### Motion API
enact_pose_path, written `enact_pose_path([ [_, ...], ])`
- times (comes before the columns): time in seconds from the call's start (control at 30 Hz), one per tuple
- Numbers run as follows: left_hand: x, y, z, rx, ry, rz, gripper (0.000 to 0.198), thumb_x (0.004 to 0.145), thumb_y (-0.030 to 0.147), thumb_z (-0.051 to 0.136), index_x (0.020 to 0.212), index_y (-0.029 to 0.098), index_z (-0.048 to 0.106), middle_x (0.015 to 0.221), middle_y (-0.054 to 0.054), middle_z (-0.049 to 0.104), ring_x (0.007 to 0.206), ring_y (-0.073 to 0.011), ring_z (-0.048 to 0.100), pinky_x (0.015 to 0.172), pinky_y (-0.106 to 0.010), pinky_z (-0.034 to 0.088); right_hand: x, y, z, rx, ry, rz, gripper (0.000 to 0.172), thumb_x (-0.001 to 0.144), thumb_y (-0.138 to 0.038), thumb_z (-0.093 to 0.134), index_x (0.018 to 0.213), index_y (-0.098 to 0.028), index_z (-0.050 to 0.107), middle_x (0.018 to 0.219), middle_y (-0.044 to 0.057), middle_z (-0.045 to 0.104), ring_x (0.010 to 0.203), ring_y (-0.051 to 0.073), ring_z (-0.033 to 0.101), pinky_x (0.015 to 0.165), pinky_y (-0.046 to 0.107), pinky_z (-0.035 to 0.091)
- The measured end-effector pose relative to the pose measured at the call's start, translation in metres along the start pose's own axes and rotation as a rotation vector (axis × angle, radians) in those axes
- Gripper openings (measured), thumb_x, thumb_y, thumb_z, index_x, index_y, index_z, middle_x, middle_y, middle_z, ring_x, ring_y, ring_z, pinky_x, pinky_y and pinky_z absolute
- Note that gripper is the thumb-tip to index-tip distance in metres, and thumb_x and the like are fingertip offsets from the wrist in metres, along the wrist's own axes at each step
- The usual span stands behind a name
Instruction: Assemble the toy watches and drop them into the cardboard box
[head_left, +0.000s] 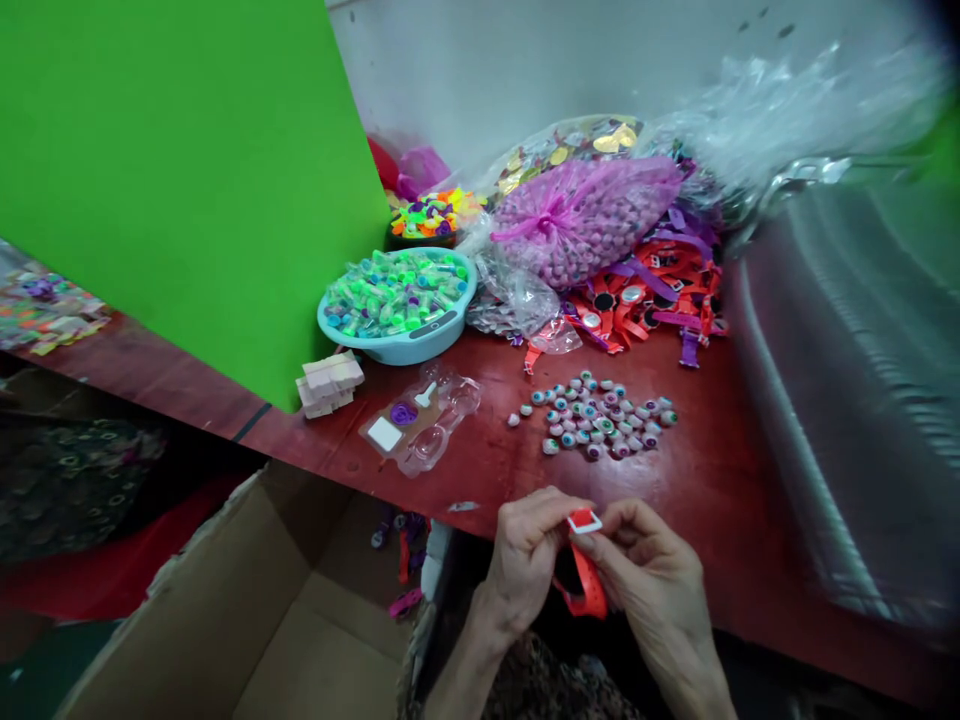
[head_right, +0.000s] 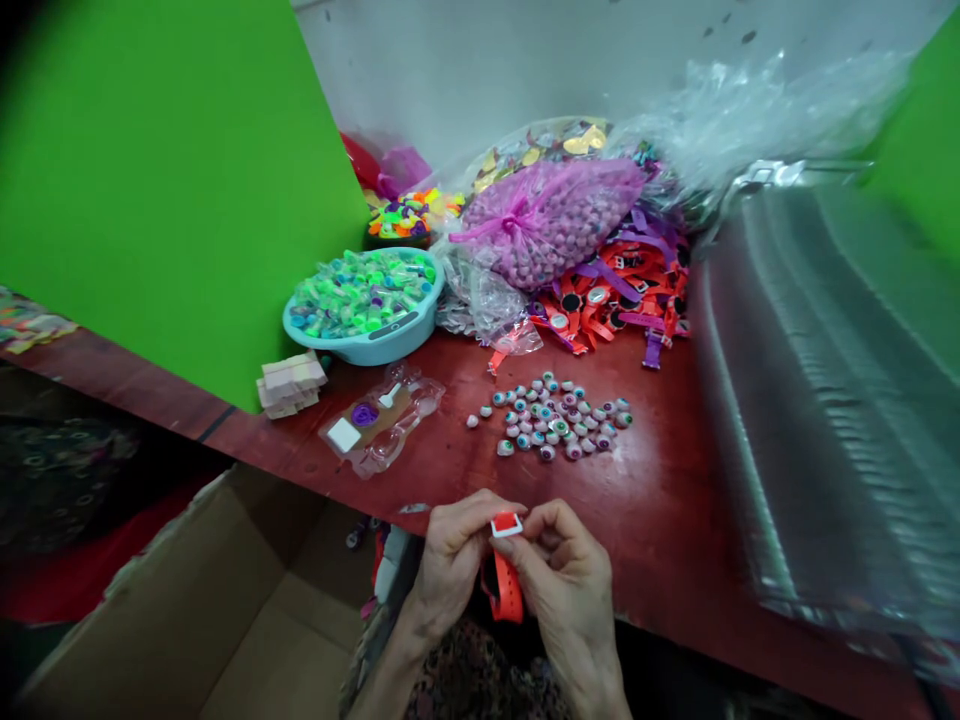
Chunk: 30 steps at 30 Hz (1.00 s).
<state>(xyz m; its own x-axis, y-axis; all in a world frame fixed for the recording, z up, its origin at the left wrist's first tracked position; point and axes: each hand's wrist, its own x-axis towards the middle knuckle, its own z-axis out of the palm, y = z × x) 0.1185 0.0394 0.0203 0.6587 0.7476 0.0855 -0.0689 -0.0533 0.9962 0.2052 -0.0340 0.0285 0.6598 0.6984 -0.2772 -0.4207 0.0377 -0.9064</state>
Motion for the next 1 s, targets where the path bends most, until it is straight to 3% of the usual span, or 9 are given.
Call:
enact_pose_path([
  [0.1,-0.001,0.002,-0.003,-0.010,-0.046,-0.021,0.025,0.085,0.020,0.056,0.070,0.021,0.076,0.067,-0.005,0.064,0.066,-0.0192,0.054,0.065,-0.027,0.038,0.004,-0.005,-0.002,0.035,0.041,-0.011,0.031,0.049,-0.028,0.086,0.067,-0.017,0.062,0.055,-0.001,0.062,0.050,0.012,0.057,0.046,0.020,0.048],
  [0.2,-0.004,0.004,-0.006,0.001,-0.062,-0.028,0.025,0.084,0.020,0.059,0.065,0.022,0.074,0.067,-0.006,0.063,0.067,-0.0191,0.052,0.070,-0.028,0.036,0.009,-0.007,-0.013,-0.013,-0.106,0.028,0.037,0.055,-0.027,0.084,0.089,-0.019,0.071,0.053,-0.003,0.059,0.045,0.010,0.052,0.043,0.019,0.045],
  [0.37,-0.008,0.011,-0.008,0.265,-0.218,0.050,0.028,0.088,0.016,0.050,0.081,0.023,0.075,0.069,-0.007,0.063,0.066,-0.0195,0.052,0.069,-0.029,0.035,0.013,-0.007,-0.033,-0.137,-0.350,0.057,0.014,0.063,-0.028,0.079,0.076,-0.021,0.077,0.062,0.001,0.063,0.056,0.012,0.056,0.054,0.022,0.049],
  [0.47,-0.009,0.009,-0.008,0.386,-0.187,0.091,0.029,0.090,0.015,0.047,0.097,0.024,0.074,0.076,-0.008,0.066,0.071,-0.0207,0.055,0.069,-0.029,0.037,0.014,-0.001,-0.041,-0.080,-0.285,0.021,0.009,0.064,-0.027,0.079,0.069,-0.021,0.076,0.072,0.001,0.061,0.066,0.012,0.056,0.059,0.021,0.048],
  [0.6,-0.016,-0.001,-0.006,0.486,-0.094,0.094,0.029,0.089,0.014,0.047,0.099,0.023,0.073,0.079,-0.008,0.065,0.074,-0.0206,0.055,0.068,-0.028,0.038,0.019,0.000,-0.048,0.211,0.019,0.088,0.021,0.057,-0.030,0.085,0.068,-0.019,0.070,0.091,0.002,0.062,0.076,0.012,0.059,0.067,0.023,0.052],
  [0.67,-0.021,-0.003,-0.004,0.413,-0.029,0.049,0.027,0.089,0.014,0.046,0.097,0.020,0.071,0.083,-0.008,0.064,0.078,-0.0203,0.056,0.072,-0.028,0.040,0.021,-0.005,-0.046,0.442,0.077,0.172,0.025,0.058,-0.029,0.085,0.070,-0.019,0.065,0.080,-0.001,0.061,0.074,0.013,0.060,0.073,0.029,0.055],
  [0.77,-0.026,0.003,0.002,0.123,0.022,-0.064,0.019,0.090,0.019,0.049,0.094,0.018,0.067,0.088,-0.007,0.063,0.083,-0.0191,0.057,0.076,-0.027,0.042,0.020,-0.017,-0.037,0.822,0.021,0.296,0.024,0.065,-0.008,0.076,0.073,-0.018,0.055,0.063,-0.007,0.049,0.055,0.006,0.052,0.068,0.025,0.056],
  [0.87,-0.029,0.012,0.011,-0.224,-0.093,-0.222,0.017,0.085,0.027,0.059,0.099,0.017,0.063,0.095,-0.006,0.062,0.088,-0.0177,0.056,0.078,-0.026,0.043,0.020,-0.028,-0.027,1.131,-0.022,0.352,0.035,0.065,0.012,0.055,0.074,-0.018,0.042,0.061,-0.009,0.041,0.049,0.004,0.044,0.052,0.015,0.049],
  [1.0,-0.028,0.012,0.024,-0.563,-0.263,-0.433,0.045,0.070,0.035,0.075,0.106,0.014,0.057,0.086,-0.003,0.059,0.073,-0.0111,0.053,0.069,-0.023,0.043,0.023,-0.033,-0.022,1.274,0.025,0.348,0.037,0.065,0.013,0.042,0.075,-0.021,0.034,0.061,-0.008,0.037,0.047,0.006,0.041,0.045,0.017,0.043],
])
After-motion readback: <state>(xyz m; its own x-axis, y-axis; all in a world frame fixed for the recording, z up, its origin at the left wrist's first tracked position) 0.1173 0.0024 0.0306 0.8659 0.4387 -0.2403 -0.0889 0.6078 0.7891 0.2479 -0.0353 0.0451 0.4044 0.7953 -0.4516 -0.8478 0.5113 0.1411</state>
